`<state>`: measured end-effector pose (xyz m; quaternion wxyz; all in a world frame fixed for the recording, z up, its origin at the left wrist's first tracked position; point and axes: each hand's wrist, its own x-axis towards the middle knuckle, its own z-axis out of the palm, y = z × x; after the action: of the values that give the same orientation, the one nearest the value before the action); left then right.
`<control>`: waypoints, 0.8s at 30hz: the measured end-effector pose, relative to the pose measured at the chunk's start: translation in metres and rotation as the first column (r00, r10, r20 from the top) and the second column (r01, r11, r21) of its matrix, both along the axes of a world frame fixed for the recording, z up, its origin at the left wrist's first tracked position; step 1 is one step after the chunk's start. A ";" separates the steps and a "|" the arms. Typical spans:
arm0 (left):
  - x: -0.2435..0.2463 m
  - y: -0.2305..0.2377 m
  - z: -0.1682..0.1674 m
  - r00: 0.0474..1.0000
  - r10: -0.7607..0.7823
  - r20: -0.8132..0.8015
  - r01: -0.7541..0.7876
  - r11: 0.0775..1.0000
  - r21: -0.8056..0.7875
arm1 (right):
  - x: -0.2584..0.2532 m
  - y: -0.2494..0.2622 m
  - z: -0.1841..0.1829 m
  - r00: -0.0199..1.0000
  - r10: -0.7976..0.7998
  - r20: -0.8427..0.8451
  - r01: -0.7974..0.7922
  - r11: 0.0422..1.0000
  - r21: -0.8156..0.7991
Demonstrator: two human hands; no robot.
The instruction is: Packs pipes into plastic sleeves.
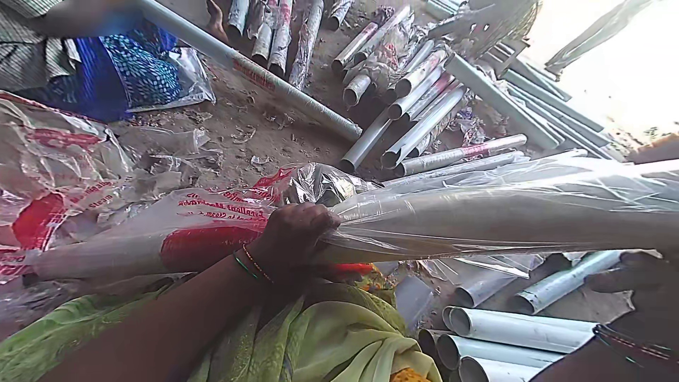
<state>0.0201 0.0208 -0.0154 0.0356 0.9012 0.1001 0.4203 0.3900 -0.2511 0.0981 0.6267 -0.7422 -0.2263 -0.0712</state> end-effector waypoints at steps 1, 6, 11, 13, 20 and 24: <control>-0.001 0.000 0.000 1.000 0.003 -0.005 -0.003 1.000 -0.007 | 0.013 -0.003 -0.009 0.997 0.077 0.008 -0.078 0.997 0.026; -0.008 0.009 0.011 0.999 -0.003 -0.034 0.004 1.000 0.022 | 0.028 0.002 -0.023 0.989 0.068 0.132 -0.079 0.994 0.080; -0.013 0.037 0.027 0.994 0.094 -0.061 -0.088 0.992 0.090 | 0.029 0.008 -0.035 0.969 -0.094 0.230 0.087 0.995 0.039; -0.011 0.054 0.030 0.984 0.140 -0.106 -0.131 0.988 0.088 | 0.019 0.017 -0.032 0.967 -0.155 0.204 0.144 0.987 0.072; 0.011 0.086 0.040 0.934 -0.048 -0.353 -0.025 0.980 -0.198 | -0.001 0.029 -0.024 0.950 -0.265 0.168 0.271 0.962 -0.017; -0.009 0.094 0.094 0.879 -0.228 -0.418 -0.034 0.846 -0.532 | -0.008 0.028 -0.022 0.955 -0.269 0.122 0.269 0.963 0.020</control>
<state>0.0107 0.1146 0.0785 0.2767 0.9347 0.1694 0.1454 0.3819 -0.2231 0.0761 0.5972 -0.7593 -0.1615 -0.2019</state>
